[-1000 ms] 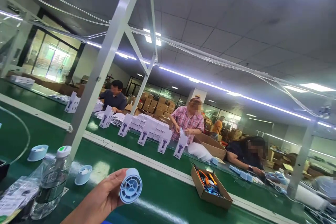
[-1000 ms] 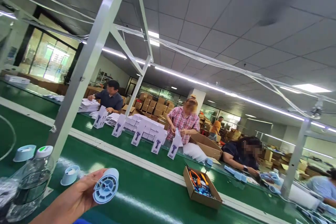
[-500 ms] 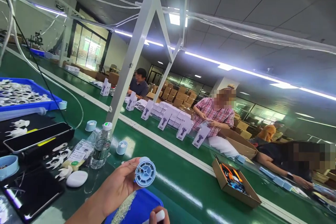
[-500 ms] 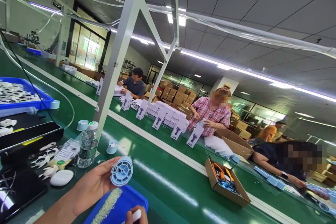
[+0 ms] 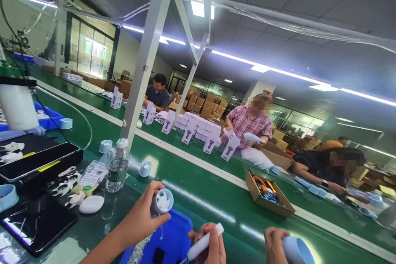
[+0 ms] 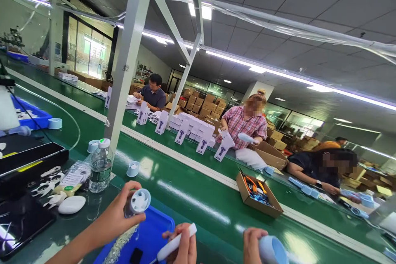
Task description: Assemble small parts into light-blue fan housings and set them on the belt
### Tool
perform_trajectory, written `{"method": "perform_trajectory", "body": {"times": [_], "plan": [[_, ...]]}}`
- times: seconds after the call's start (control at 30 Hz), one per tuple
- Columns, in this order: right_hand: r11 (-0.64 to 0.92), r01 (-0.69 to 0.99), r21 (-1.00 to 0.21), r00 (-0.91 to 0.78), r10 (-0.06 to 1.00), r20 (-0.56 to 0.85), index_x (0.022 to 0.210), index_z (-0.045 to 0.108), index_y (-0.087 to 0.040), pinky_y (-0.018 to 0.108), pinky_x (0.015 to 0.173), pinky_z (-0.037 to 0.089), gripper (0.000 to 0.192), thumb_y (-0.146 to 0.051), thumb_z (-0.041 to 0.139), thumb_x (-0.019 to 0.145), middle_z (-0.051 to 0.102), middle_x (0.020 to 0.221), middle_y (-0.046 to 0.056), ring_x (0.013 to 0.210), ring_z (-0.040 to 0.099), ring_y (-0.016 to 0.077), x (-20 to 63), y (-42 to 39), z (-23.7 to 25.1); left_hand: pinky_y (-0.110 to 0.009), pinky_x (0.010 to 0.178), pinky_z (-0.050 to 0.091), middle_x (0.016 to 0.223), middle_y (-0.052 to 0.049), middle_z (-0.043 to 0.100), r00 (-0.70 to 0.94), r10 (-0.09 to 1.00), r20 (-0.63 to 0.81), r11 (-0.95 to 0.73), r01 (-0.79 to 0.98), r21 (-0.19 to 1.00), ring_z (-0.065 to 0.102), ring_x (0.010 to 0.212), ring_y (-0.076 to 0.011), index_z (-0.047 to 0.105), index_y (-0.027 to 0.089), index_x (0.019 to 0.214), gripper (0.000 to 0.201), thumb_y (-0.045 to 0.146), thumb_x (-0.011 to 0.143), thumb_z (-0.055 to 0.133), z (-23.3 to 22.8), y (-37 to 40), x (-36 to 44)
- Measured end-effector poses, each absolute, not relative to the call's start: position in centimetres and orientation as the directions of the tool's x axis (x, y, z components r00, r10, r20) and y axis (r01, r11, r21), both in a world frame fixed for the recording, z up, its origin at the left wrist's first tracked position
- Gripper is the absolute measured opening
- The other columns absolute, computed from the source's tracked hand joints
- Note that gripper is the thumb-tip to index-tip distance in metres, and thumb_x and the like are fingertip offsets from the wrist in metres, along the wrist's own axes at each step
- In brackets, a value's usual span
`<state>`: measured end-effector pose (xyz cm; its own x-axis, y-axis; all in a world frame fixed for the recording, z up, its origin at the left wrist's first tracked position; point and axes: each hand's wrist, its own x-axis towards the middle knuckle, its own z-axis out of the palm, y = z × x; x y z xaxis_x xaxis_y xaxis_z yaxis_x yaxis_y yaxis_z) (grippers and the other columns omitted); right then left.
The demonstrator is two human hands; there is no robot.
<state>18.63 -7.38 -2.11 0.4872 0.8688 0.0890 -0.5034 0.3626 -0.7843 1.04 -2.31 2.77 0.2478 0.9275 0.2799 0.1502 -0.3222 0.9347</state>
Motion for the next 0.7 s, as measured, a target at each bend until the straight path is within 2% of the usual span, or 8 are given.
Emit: {"method": "perform_trajectory", "body": {"times": [0.1,0.2,0.27,0.33,0.43,0.47,0.6,0.7], "plan": [[0.256,-0.707,-0.659,0.322,0.947,0.023,0.069,0.047,-0.020,0.030,0.063,0.054,0.040,-0.058,0.059,0.077,0.049,0.054,-0.010,0.041,0.044,0.0043,18.6,-8.0,-0.2,-0.038,0.095,0.042,0.121,-0.008,0.050,0.449,0.735,0.508,-0.671,0.374,0.640,0.049,0.114,-0.0231,0.045,0.025,0.113,0.050,0.000,0.070,0.050,1.2,-1.7,1.5],[0.157,-0.779,-0.607,0.205,0.979,-0.010,0.068,0.047,-0.020,0.025,0.053,0.050,0.042,-0.059,0.054,0.081,0.046,0.048,-0.011,0.032,0.034,0.0017,17.9,-8.0,1.0,-0.037,0.098,0.041,0.118,-0.007,0.052,0.622,0.517,0.588,-0.855,0.340,0.392,0.046,0.117,-0.0212,0.044,0.025,0.116,0.064,-0.010,0.063,0.038,0.3,-1.2,2.5],[0.178,-0.785,-0.594,0.227,0.974,-0.009,0.068,0.047,-0.019,0.020,0.048,0.047,0.039,-0.055,0.056,0.081,0.047,0.048,-0.009,0.035,0.038,0.0028,17.8,-7.8,1.5,-0.037,0.099,0.042,0.115,-0.006,0.054,0.691,0.410,0.594,-0.911,0.280,0.303,0.048,0.116,-0.0203,0.042,0.025,0.117,0.066,-0.011,0.062,0.036,0.0,-1.1,3.1],[0.190,-0.826,-0.531,0.225,0.974,0.000,0.068,0.046,-0.020,0.015,0.039,0.040,0.036,-0.051,0.059,0.081,0.046,0.048,-0.009,0.036,0.038,0.0038,18.3,-7.9,1.8,-0.036,0.098,0.044,0.116,-0.007,0.054,0.689,0.387,0.613,-0.922,0.269,0.280,0.049,0.116,-0.0203,0.039,0.025,0.119,0.064,-0.009,0.065,0.039,-0.3,-0.8,3.1],[0.145,-0.903,-0.406,0.131,0.989,0.062,0.067,0.045,-0.022,0.013,0.024,0.024,0.037,-0.053,0.056,0.082,0.038,0.043,-0.011,0.030,0.015,0.0033,19.3,-8.7,1.9,-0.034,0.093,0.048,0.119,-0.010,0.051,0.582,0.461,0.670,-0.886,0.347,0.307,0.051,0.114,-0.0213,0.036,0.023,0.121,0.056,-0.001,0.072,0.047,-0.8,-0.1,2.2],[0.133,-0.912,-0.388,0.108,0.990,0.085,0.067,0.045,-0.022,0.013,0.023,0.023,0.037,-0.055,0.054,0.082,0.038,0.042,-0.011,0.030,0.011,0.0032,19.4,-8.9,2.0,-0.034,0.092,0.048,0.119,-0.010,0.051,0.557,0.474,0.682,-0.877,0.367,0.310,0.052,0.114,-0.0216,0.036,0.023,0.122,0.053,0.002,0.074,0.049,-0.9,0.2,1.9],[0.149,-0.893,-0.426,0.120,0.988,0.093,0.067,0.049,-0.021,0.020,0.036,0.042,0.039,-0.057,0.053,0.083,0.039,0.040,-0.012,0.029,0.018,0.0019,18.3,-8.9,1.9,-0.032,0.091,0.049,0.116,-0.009,0.054,0.566,0.422,0.708,-0.900,0.353,0.254,0.054,0.111,-0.0212,0.039,0.024,0.121,0.052,0.003,0.075,0.051,-0.9,0.7,1.7],[0.231,-0.826,-0.514,0.240,0.970,0.051,0.066,0.050,-0.019,0.022,0.051,0.048,0.042,-0.057,0.055,0.081,0.045,0.044,-0.009,0.035,0.038,0.0030,17.4,-8.2,1.9,-0.032,0.091,0.050,0.113,-0.008,0.057,0.588,0.364,0.722,-0.928,0.295,0.228,0.056,0.109,-0.0198,0.041,0.025,0.121,0.055,-0.002,0.073,0.048,-0.9,0.1,2.7]]}}
